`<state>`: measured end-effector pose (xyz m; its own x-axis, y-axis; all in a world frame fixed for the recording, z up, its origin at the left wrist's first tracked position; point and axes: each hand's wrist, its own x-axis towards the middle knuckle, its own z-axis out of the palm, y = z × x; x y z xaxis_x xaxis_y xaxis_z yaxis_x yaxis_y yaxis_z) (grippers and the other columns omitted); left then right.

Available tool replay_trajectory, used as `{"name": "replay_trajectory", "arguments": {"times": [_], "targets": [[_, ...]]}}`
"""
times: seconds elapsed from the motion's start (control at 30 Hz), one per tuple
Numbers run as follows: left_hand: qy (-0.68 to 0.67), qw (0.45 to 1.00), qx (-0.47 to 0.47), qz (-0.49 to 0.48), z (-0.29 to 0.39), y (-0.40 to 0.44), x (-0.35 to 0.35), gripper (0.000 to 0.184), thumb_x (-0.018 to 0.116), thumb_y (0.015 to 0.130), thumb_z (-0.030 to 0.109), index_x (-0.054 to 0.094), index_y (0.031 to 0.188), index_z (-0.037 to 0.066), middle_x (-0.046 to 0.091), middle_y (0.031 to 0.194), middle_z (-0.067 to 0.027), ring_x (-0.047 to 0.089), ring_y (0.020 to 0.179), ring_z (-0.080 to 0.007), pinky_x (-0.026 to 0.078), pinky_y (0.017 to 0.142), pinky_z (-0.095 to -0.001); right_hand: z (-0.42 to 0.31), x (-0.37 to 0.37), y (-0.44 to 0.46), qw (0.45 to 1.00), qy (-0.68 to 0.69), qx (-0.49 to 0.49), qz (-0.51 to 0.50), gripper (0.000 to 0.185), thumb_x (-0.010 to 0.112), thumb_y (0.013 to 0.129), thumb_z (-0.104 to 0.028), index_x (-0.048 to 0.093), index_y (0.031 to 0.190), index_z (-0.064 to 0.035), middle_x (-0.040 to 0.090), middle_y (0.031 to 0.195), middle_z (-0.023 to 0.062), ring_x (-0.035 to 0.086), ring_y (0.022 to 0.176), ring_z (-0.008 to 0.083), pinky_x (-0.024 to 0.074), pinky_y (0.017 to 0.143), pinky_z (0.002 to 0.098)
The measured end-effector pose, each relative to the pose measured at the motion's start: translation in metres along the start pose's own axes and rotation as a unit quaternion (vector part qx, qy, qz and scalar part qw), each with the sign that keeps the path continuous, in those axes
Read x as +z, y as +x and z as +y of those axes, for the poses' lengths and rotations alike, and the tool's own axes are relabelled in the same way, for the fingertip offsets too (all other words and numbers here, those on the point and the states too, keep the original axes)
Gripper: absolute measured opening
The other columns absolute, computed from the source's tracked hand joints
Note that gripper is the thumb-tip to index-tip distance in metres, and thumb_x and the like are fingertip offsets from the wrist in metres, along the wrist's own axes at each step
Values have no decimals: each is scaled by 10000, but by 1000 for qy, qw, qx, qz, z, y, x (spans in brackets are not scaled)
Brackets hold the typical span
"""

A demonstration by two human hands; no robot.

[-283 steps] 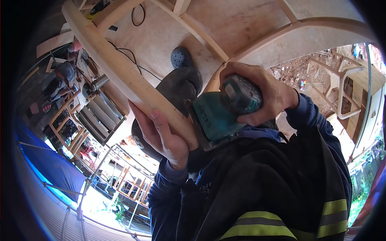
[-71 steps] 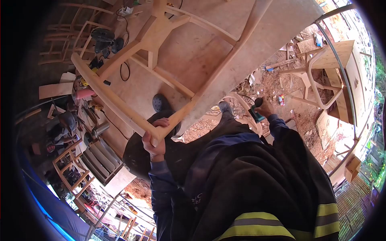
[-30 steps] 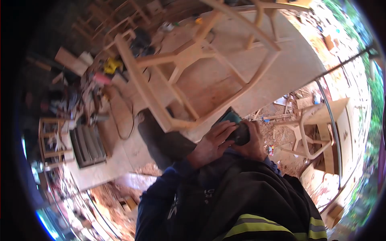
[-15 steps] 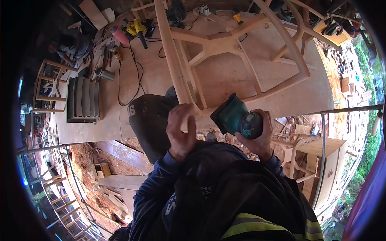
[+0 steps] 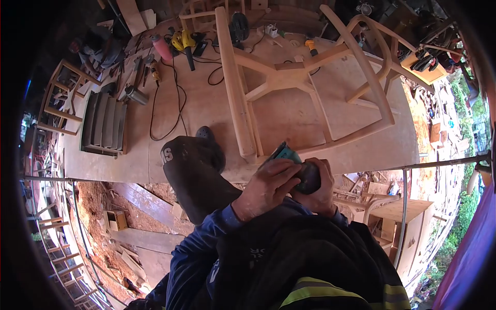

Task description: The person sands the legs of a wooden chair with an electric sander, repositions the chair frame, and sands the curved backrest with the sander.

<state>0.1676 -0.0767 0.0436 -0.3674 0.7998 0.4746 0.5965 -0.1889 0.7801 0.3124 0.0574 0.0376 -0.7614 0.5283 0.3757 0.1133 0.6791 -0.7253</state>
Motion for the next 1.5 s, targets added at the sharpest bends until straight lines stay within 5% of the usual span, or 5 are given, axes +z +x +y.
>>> {"name": "replay_trajectory", "arguments": {"times": [0.67, 0.87, 1.1, 1.23, 1.5], "targets": [[-46, 976, -94, -193, -19, 5, 52, 402, 710, 913, 63, 632, 1304, 14, 595, 1361, -139, 458, 1412, -389, 407, 1155, -443, 34, -13, -44, 984, -32, 170, 49, 745, 875, 615, -209, 556, 1269, -51, 574, 1117, 182, 648, 987, 392, 557, 820, 471], [1, 981, -36, -193, -2, 8, 15, 477, 718, 887, 51, 602, 1342, -34, 708, 1111, -180, 686, 1108, -360, 567, 927, -398, 81, 2, -56, 976, -29, 205, -64, 729, 878, 618, -241, 570, 1260, -82, 578, 1135, 168, 630, 1031, 399, 542, 845, 489], [178, 976, 35, 124, -55, 33, -91, 406, 678, 895, -10, 622, 1294, -59, 730, 803, -89, 693, 715, -129, 553, 675, -277, 128, 106, -75, 962, -24, 135, -237, 766, 870, 636, -261, 502, 1269, -39, 549, 1144, 208, 644, 963, 458, 561, 782, 534], [-51, 929, -170, 324, -106, 83, -144, 306, 639, 957, 46, 636, 1251, -41, 715, 810, -66, 656, 694, -111, 518, 622, -246, 118, 182, -77, 938, 9, 188, -292, 762, 893, 622, -267, 471, 1224, -64, 511, 1156, 234, 609, 1016, 509, 528, 848, 586], [-275, 766, -235, 532, -166, 62, -200, 157, 632, 935, 82, 635, 1069, -1, 662, 767, -83, 580, 558, -125, 476, 518, -260, 124, 386, -43, 918, -16, 330, -219, 746, 839, 676, -325, 448, 1239, -32, 492, 1244, 292, 598, 1082, 525, 527, 900, 584]]}}
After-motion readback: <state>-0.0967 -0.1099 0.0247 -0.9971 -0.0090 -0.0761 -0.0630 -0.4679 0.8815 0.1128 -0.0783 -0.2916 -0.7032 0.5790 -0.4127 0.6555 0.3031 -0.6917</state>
